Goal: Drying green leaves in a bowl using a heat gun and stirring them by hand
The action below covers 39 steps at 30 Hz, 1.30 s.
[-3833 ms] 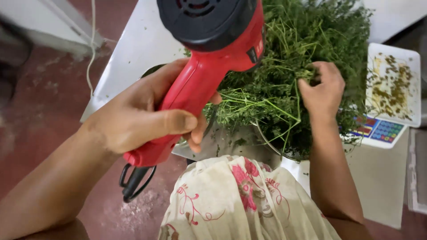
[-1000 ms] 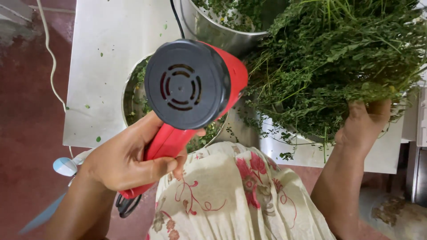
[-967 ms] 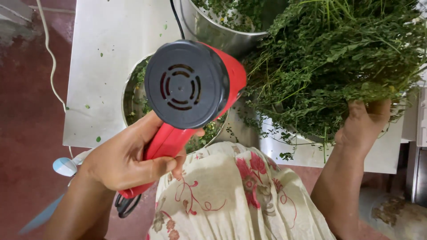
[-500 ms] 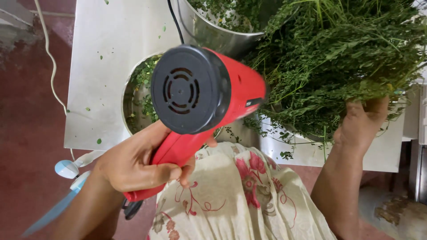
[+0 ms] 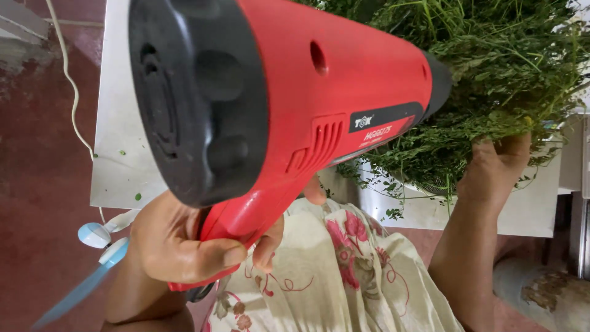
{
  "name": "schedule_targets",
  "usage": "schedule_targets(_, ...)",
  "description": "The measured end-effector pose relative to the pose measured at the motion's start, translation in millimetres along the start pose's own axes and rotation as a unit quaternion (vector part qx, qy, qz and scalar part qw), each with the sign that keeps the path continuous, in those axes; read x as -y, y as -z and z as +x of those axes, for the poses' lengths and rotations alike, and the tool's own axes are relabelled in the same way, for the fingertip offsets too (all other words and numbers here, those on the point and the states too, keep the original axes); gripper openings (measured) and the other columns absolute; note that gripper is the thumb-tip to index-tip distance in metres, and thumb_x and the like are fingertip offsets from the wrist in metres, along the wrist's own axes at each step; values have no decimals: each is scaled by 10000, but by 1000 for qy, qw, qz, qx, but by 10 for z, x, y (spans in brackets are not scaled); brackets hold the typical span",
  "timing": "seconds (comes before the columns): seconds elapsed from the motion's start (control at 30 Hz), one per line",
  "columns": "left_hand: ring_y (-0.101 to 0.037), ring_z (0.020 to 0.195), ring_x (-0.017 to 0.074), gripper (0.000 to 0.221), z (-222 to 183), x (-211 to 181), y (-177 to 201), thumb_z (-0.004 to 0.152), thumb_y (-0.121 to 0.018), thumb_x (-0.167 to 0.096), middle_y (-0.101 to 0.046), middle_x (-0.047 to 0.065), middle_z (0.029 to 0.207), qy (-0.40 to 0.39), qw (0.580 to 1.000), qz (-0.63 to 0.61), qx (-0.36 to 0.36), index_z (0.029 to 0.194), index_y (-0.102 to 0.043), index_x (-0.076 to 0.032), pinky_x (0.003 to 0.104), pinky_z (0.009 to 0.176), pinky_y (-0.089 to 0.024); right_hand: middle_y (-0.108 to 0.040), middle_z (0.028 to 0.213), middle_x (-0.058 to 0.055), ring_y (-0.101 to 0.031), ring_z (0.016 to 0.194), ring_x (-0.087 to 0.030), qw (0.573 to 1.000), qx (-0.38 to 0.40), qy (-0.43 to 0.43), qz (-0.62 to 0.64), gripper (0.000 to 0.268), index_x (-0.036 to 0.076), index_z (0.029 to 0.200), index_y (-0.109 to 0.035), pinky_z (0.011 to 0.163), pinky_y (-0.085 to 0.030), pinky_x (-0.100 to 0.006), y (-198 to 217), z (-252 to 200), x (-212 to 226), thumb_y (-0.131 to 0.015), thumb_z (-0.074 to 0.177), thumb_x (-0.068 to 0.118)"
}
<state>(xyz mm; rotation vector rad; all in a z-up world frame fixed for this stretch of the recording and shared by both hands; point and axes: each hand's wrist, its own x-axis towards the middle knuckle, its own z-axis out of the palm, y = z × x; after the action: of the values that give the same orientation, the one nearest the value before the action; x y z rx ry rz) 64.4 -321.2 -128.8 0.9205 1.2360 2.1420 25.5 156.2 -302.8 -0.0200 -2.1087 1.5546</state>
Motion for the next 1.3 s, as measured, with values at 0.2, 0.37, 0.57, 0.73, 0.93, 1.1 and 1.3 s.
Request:
schedule_targets(0.2, -597, 705, 243, 379, 87, -90, -44, 1015, -477, -310, -599, 172, 838, -5, 998, 54, -13, 973, -543, 60, 327, 666, -538, -603, 1368, -110, -588, 1262, -270, 999, -13, -34, -31, 526, 65, 1454, -521, 1054, -479, -444, -98, 42, 143, -458, 968, -127)
schedule_targets(0.37, -590, 706, 222, 438, 119, -154, -32, 1040, -474, -399, -602, 153, 861, -10, 998, 66, -5, 944, -539, 23, 306, 661, -511, -610, 1401, -123, -583, 1301, -254, 1000, -16, -5, 0, 462, 36, 1434, -539, 1134, -503, -441, -217, 85, 200, -558, 992, -96)
schedule_targets(0.57, -661, 755, 210, 395, 248, -30, 102, 973, -526, -128, -577, 280, 1249, 0, 1000, 22, 10, 1272, -422, 109, 291, 575, -508, -658, 1293, -72, -616, 1212, -195, 997, -47, -61, -28, 371, 72, 1345, -602, 1030, -537, -377, -265, 97, 332, -644, 977, 48)
schedule_targets(0.73, -685, 787, 235, 661, 428, 60, 173, 907, -566, 88, -535, 205, 1408, -21, 1000, 4, 5, 1496, -271, 37, 370, 704, -669, -665, 1141, -20, -592, 1053, -126, 992, -48, -83, -77, 270, 107, 1251, -628, 886, -498, -324, -257, 111, 382, -678, 987, 117)
schedule_targets(0.93, -704, 750, 242, 708, 486, 11, 157, 930, -571, -75, -530, 224, 1376, 8, 1000, -5, 21, 1538, -215, -12, 355, 702, -628, -659, 1134, 6, -617, 1037, -131, 992, -55, -103, -41, 331, 174, 1273, -603, 875, -514, -334, -282, 122, 443, -706, 962, 127)
schedule_targets(1.1, -722, 764, 244, 639, 456, -36, 143, 925, -589, -66, -548, 169, 1369, -5, 1000, -12, 18, 1487, -292, -3, 355, 682, -632, -567, 1140, -34, -555, 1030, -164, 987, -70, -136, -39, 328, 168, 1163, -435, 888, -497, -328, -277, 119, 439, -639, 949, 27)
schedule_targets(1.3, -671, 780, 227, 674, 488, -136, 47, 893, -599, -54, -538, 171, 1368, -11, 1000, -21, 11, 1489, -293, 17, 367, 696, -671, -293, 1262, -130, -325, 1157, -232, 994, -78, -44, -68, 511, 185, 1201, -308, 850, -469, -366, -190, 98, 190, -430, 821, -134)
